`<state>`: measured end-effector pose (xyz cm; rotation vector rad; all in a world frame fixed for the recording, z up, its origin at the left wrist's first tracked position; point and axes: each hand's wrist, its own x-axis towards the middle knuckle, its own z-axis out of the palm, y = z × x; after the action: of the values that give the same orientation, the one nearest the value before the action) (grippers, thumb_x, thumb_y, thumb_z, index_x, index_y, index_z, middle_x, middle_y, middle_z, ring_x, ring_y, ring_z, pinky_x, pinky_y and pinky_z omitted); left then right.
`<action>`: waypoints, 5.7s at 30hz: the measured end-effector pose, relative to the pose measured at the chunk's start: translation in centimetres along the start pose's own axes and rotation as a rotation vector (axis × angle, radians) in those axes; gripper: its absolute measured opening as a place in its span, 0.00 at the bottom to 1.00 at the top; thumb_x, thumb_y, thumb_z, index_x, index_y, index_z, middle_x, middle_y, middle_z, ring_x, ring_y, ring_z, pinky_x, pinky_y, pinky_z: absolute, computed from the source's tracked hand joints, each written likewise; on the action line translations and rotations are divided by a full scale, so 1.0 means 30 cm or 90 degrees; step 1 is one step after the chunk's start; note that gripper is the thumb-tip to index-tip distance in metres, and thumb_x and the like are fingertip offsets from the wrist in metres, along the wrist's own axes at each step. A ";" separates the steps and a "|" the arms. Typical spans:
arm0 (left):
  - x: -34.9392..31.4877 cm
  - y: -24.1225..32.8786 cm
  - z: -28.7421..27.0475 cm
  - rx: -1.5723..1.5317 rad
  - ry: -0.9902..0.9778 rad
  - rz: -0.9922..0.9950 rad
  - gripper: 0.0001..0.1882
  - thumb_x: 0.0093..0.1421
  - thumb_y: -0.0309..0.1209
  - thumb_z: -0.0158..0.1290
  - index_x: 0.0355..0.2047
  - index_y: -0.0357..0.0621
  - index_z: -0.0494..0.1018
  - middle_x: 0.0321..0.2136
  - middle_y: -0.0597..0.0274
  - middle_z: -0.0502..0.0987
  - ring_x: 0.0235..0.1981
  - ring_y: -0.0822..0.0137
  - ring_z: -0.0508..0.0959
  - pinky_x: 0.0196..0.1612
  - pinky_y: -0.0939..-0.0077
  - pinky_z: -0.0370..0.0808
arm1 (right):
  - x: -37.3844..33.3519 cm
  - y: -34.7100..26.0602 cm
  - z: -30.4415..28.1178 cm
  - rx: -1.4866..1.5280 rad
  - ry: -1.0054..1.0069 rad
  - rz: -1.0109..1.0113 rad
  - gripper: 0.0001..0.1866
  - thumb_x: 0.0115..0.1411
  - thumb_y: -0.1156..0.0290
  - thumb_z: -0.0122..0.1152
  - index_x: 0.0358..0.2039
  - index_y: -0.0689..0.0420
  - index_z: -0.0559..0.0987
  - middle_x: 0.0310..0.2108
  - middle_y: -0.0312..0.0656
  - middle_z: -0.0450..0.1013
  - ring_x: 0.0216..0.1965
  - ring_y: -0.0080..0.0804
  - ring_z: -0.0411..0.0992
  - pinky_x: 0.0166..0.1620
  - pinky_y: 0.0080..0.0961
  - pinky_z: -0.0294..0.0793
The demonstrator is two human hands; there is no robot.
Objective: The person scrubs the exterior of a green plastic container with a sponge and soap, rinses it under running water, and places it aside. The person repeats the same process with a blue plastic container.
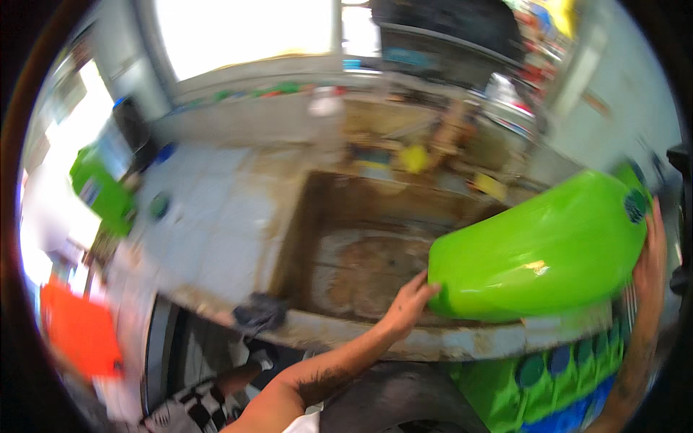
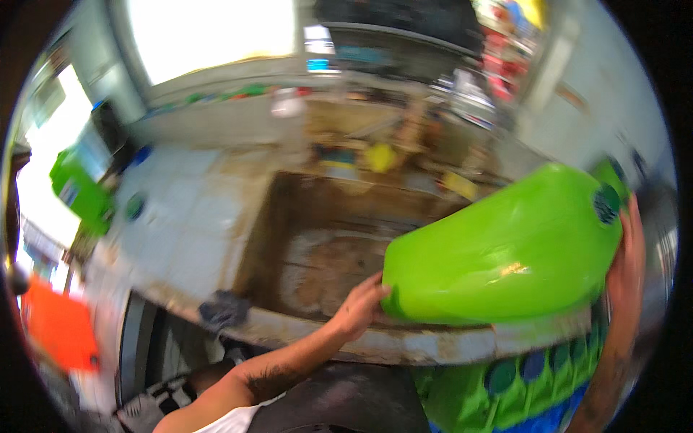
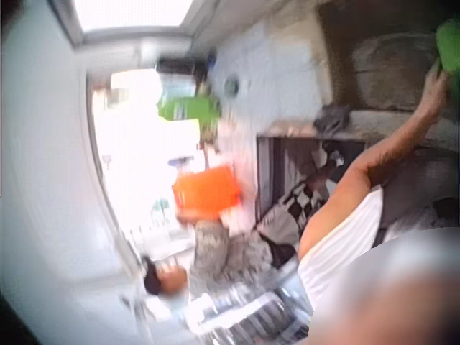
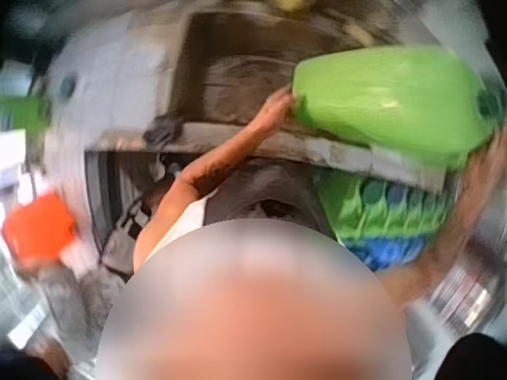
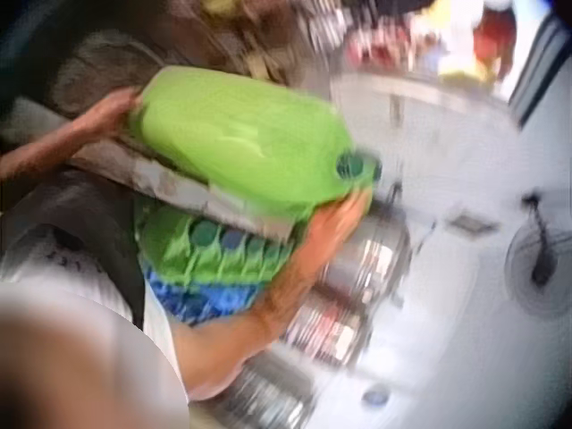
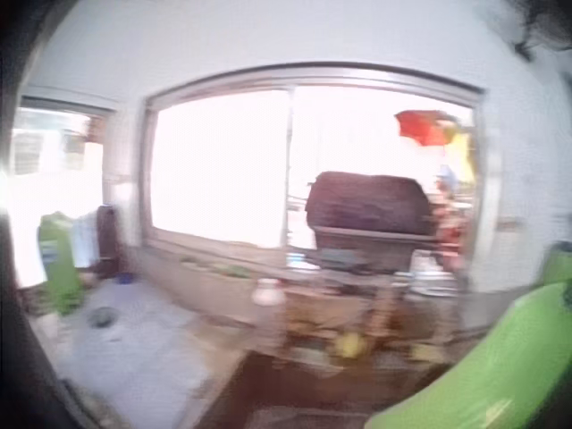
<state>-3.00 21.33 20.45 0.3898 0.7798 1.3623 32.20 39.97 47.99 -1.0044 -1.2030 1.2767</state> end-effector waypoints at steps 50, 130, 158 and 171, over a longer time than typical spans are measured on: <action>0.821 -0.054 1.875 1.112 -1.111 0.404 0.21 0.53 0.47 0.55 0.39 0.45 0.79 0.35 0.52 0.80 0.41 0.55 0.79 0.49 0.59 0.73 | 0.430 0.085 -1.052 -1.030 0.102 -0.719 0.28 0.43 0.70 0.72 0.48 0.53 0.76 0.46 0.45 0.76 0.49 0.45 0.74 0.52 0.45 0.69; 0.011 0.004 -0.229 1.019 0.618 -0.022 0.21 0.52 0.37 0.57 0.45 0.42 0.80 0.37 0.45 0.81 0.41 0.47 0.81 0.46 0.59 0.77 | 1.776 0.280 -1.325 -1.143 0.206 -0.131 0.33 0.58 0.76 0.56 0.66 0.57 0.63 0.57 0.58 0.69 0.58 0.56 0.69 0.61 0.47 0.67; 0.176 0.429 -0.136 0.984 0.055 0.551 0.18 0.56 0.30 0.60 0.47 0.38 0.78 0.46 0.46 0.78 0.48 0.50 0.78 0.52 0.59 0.75 | 0.436 0.880 0.512 -0.540 -0.479 0.066 0.27 0.51 0.71 0.68 0.54 0.57 0.76 0.35 0.34 0.77 0.24 0.25 0.72 0.27 0.26 0.73; 0.862 0.392 0.139 1.455 -0.064 0.205 0.24 0.55 0.32 0.55 0.52 0.38 0.72 0.40 0.40 0.80 0.43 0.40 0.80 0.46 0.48 0.77 | 0.550 1.076 0.450 -0.597 -0.351 -0.224 0.27 0.68 0.59 0.50 0.67 0.46 0.67 0.73 0.48 0.50 0.72 0.49 0.50 0.71 0.41 0.54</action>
<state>-8.22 49.31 24.22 2.3166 1.9478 0.0353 12.89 57.46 19.39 -1.0136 -2.4107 0.6849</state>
